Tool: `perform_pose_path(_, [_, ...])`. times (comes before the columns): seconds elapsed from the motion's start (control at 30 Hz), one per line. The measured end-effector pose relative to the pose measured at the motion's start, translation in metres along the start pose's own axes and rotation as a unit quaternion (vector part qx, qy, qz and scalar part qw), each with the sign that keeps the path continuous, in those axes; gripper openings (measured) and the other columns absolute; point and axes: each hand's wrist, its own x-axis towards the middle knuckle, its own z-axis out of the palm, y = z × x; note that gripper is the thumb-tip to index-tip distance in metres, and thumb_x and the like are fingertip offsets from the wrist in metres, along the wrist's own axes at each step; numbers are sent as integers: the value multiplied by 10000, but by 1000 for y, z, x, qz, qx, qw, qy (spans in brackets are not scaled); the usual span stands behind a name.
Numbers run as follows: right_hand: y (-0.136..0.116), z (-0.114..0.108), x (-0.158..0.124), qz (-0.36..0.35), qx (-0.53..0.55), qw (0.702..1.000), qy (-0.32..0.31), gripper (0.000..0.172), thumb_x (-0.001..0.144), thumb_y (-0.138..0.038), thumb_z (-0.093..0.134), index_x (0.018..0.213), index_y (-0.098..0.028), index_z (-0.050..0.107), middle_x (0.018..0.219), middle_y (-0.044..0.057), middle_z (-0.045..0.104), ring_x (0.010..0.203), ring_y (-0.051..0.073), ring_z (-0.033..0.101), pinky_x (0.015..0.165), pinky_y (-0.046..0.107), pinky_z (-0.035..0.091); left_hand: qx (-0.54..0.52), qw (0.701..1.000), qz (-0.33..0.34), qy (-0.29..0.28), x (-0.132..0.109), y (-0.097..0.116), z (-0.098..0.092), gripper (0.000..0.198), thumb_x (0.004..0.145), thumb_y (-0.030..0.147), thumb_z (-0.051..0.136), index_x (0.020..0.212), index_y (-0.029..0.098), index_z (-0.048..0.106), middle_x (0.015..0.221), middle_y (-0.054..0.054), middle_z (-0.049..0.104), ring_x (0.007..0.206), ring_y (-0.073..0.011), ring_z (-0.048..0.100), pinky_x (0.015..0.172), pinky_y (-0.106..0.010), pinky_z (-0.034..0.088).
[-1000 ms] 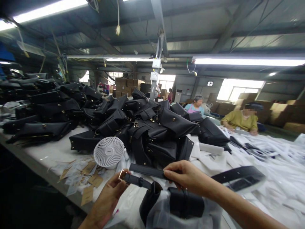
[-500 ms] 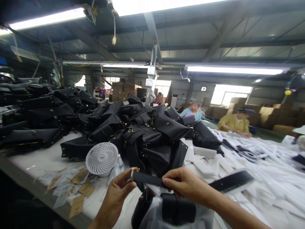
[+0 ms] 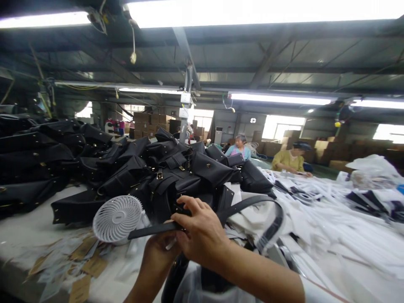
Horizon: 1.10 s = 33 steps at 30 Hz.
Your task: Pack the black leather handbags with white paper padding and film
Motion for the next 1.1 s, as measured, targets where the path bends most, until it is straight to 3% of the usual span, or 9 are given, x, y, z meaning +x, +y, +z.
perform_pose_path(0.1, [0,-4,7,-27,93,994,40,197,859,-182,610,995,-230,745,1252,74,632,1154,268,554,1009,435,414,2,1000,4,-9,2,1,5,147,732,260,741,860,198,706,868,-31,721,844,-214,678,751,-287,537])
perform_pose_path(0.17, [0,-13,11,46,238,968,71,173,912,-282,596,925,-222,757,1121,60,696,1079,234,607,963,379,452,-7,999,-15,-30,3,4,7,257,742,295,747,974,197,697,943,-45,727,904,-221,680,799,-297,533])
perform_pose_path(0.27, [5,-31,14,175,450,865,135,280,938,-434,576,916,-220,755,974,40,730,971,190,654,878,300,490,-23,996,-56,-60,3,7,9,342,752,339,755,1056,202,681,945,-44,740,903,-211,690,826,-293,522])
perform_pose_path(0.4, [23,-43,9,225,616,712,253,270,878,-475,662,921,-218,734,884,10,719,889,151,669,862,269,511,-41,995,-64,-57,4,4,11,348,746,348,770,1058,218,690,957,-29,744,899,-195,692,805,-263,520])
perform_pose_path(0.47, [32,-42,2,241,636,676,283,248,840,-452,716,925,-219,726,875,1,711,871,137,666,849,258,520,-57,994,-75,-60,4,2,13,369,749,376,772,1074,222,689,1010,-34,743,953,-203,684,827,-263,517])
perform_pose_path(0.53, [37,-38,-7,268,622,690,256,239,800,-410,768,940,-222,723,919,5,714,907,138,659,829,240,520,-67,992,-83,-65,5,-1,15,402,751,403,772,1099,224,683,1043,-42,739,989,-216,676,839,-273,518])
perform_pose_path(0.7, [37,-27,-28,327,487,809,35,384,747,-477,782,976,-170,753,990,74,740,890,197,675,763,291,540,-24,995,-29,-95,8,-8,21,353,769,402,752,1067,219,714,1118,-72,700,1073,-255,644,909,-319,498])
perform_pose_path(0.8, [39,-31,-28,314,416,853,36,451,775,-570,708,918,-147,765,814,67,752,733,178,684,696,296,548,-14,996,-25,-83,10,-8,22,350,775,422,743,1061,221,729,1126,-81,692,1087,-259,636,925,-325,486])
perform_pose_path(1.1, [39,-54,-18,310,517,779,170,361,819,-509,697,936,-167,690,937,71,751,805,190,708,679,282,558,-99,978,-162,-86,9,11,23,455,712,476,790,1084,220,733,1112,-63,748,1131,-269,636,1006,-350,450])
